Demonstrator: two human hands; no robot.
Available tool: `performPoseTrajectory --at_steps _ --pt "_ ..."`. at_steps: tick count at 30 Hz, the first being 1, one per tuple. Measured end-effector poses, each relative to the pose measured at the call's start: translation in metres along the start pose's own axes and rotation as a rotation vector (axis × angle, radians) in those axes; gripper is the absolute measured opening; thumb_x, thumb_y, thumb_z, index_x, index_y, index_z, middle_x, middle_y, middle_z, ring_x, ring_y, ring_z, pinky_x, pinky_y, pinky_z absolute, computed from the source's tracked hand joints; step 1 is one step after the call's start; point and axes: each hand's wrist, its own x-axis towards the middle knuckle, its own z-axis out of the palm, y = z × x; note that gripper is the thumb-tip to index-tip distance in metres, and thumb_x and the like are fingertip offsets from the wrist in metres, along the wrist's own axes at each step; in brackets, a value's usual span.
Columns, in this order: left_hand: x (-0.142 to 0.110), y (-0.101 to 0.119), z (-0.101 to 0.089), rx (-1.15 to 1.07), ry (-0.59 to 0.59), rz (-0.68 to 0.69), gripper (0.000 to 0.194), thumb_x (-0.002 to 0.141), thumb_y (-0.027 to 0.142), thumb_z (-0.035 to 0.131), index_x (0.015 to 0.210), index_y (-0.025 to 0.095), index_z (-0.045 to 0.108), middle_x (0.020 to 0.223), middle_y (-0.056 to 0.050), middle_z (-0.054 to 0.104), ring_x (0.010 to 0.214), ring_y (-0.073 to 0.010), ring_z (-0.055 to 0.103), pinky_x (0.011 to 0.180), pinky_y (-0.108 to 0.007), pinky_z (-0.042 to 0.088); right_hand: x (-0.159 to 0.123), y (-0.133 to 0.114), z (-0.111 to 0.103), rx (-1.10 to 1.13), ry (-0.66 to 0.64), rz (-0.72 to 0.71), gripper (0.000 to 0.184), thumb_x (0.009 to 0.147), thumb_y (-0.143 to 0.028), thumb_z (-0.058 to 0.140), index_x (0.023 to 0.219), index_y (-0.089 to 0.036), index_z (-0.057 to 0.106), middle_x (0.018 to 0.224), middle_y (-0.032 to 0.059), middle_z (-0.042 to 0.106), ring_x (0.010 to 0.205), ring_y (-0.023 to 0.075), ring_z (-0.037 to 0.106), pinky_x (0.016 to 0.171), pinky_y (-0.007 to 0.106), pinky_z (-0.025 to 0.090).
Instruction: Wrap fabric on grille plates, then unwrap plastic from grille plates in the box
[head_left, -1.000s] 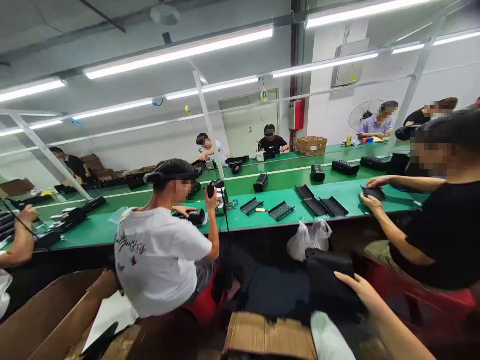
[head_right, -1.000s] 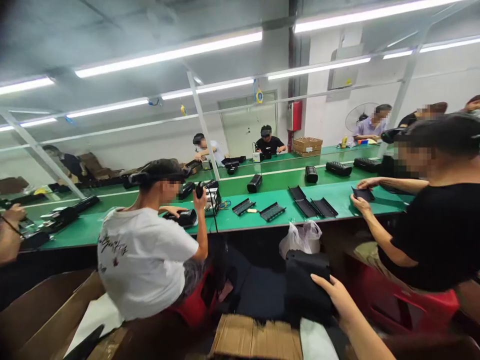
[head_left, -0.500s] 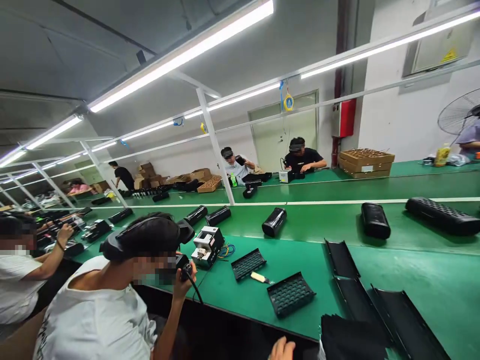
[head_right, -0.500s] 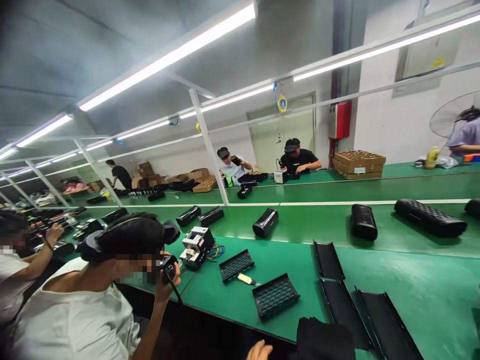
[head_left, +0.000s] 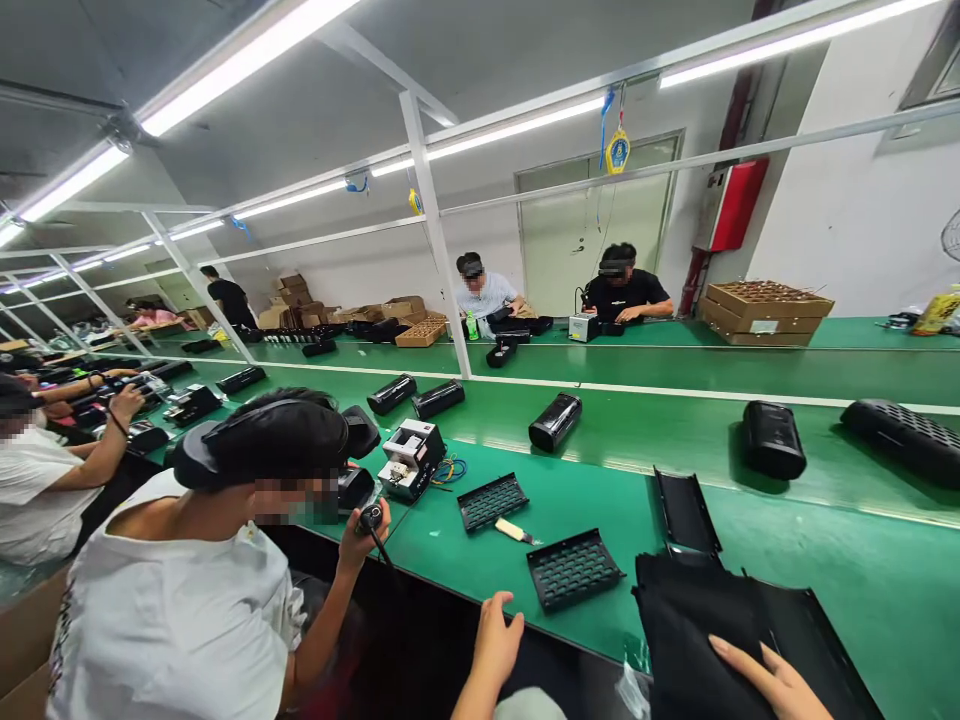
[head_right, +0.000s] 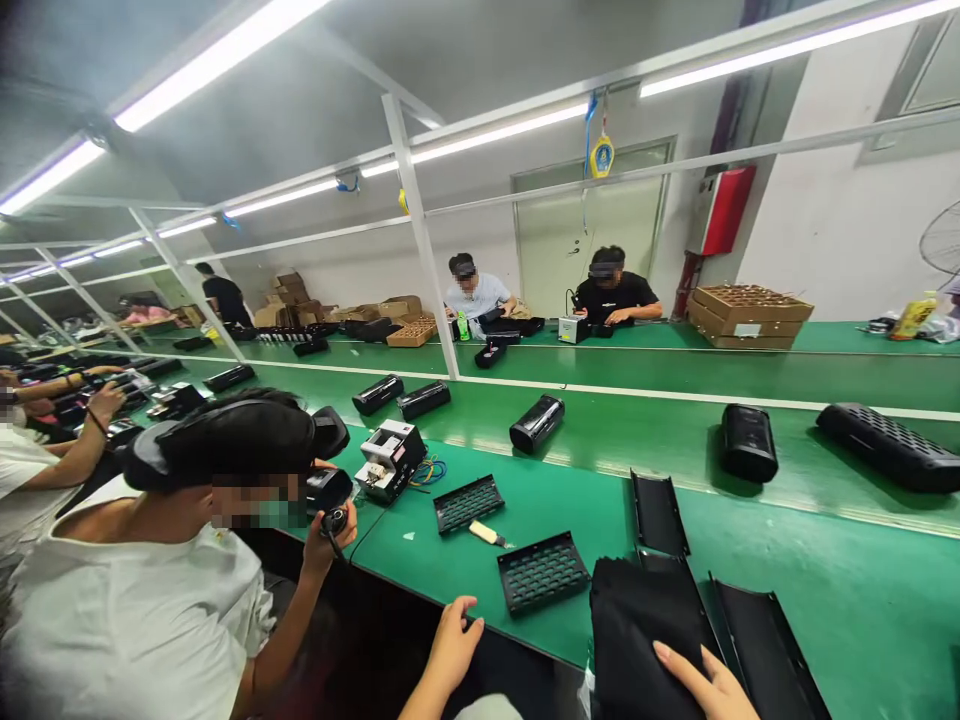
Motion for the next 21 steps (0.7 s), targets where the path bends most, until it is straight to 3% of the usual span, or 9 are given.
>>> performPoseTrajectory --at_steps 3,6,9,13,17,21 --pt "0.028 -0.002 0.009 -0.227 0.117 -0.189 0.021 0.063 0.016 0.054 0.084 0.014 0.056 0.095 -0.009 0.057 0.091 -0.0181 0.056 0.079 -0.026 0.042 0.018 -0.006 0.019 0.109 0.048 -0.016 0.037 0.052 -0.034 0.07 0.083 -0.015 0.062 0.082 0.008 0.069 0.085 0.0268 0.061 0.072 0.031 0.05" --pt "0.06 -0.001 0.013 -0.293 0.174 -0.284 0.025 0.073 0.027 0.045 0.095 0.014 0.049 0.093 -0.01 0.058 0.074 -0.0165 0.061 0.062 -0.027 0.048 0.048 -0.01 0.036 0.143 0.067 -0.074 0.036 0.052 -0.031 0.07 0.083 -0.015 0.061 0.08 0.0074 0.069 0.084 0.0254 0.062 0.072 0.029 0.049" --pt "0.097 -0.003 0.006 -0.331 0.252 -0.328 0.033 0.077 0.031 0.041 0.105 0.013 0.039 0.089 -0.01 0.057 0.066 -0.0156 0.062 0.053 -0.024 0.048 0.087 -0.02 0.057 0.118 0.062 -0.106 0.034 0.053 -0.031 0.069 0.082 -0.014 0.061 0.078 0.0076 0.069 0.082 0.0256 0.062 0.07 0.03 0.05" --pt "0.146 -0.008 -0.009 -0.519 0.372 -0.402 0.045 0.075 0.037 0.047 0.109 0.012 0.031 0.073 -0.005 0.057 0.057 -0.0167 0.062 0.049 -0.025 0.048 0.148 -0.037 0.096 0.116 0.098 -0.218 0.037 0.052 -0.032 0.069 0.083 -0.013 0.061 0.084 0.0088 0.069 0.083 0.0261 0.062 0.071 0.031 0.05" --pt "0.177 -0.008 -0.015 -0.644 0.373 -0.472 0.031 0.074 0.035 0.049 0.092 0.011 0.042 0.057 -0.003 0.056 0.05 -0.0187 0.061 0.048 -0.026 0.048 0.204 -0.039 0.132 0.173 0.212 -0.228 0.045 0.056 -0.041 0.062 0.092 -0.014 0.057 0.094 0.0094 0.066 0.089 0.0239 0.06 0.072 0.028 0.051" --pt "0.19 -0.004 -0.014 -0.625 0.364 -0.448 0.01 0.072 0.021 0.05 0.069 0.014 0.043 0.046 -0.003 0.053 0.043 -0.0164 0.058 0.04 -0.023 0.045 0.238 -0.024 0.148 0.113 0.287 -0.145 0.045 0.058 -0.045 0.056 0.09 -0.015 0.057 0.086 0.0098 0.067 0.088 0.0252 0.06 0.069 0.03 0.051"
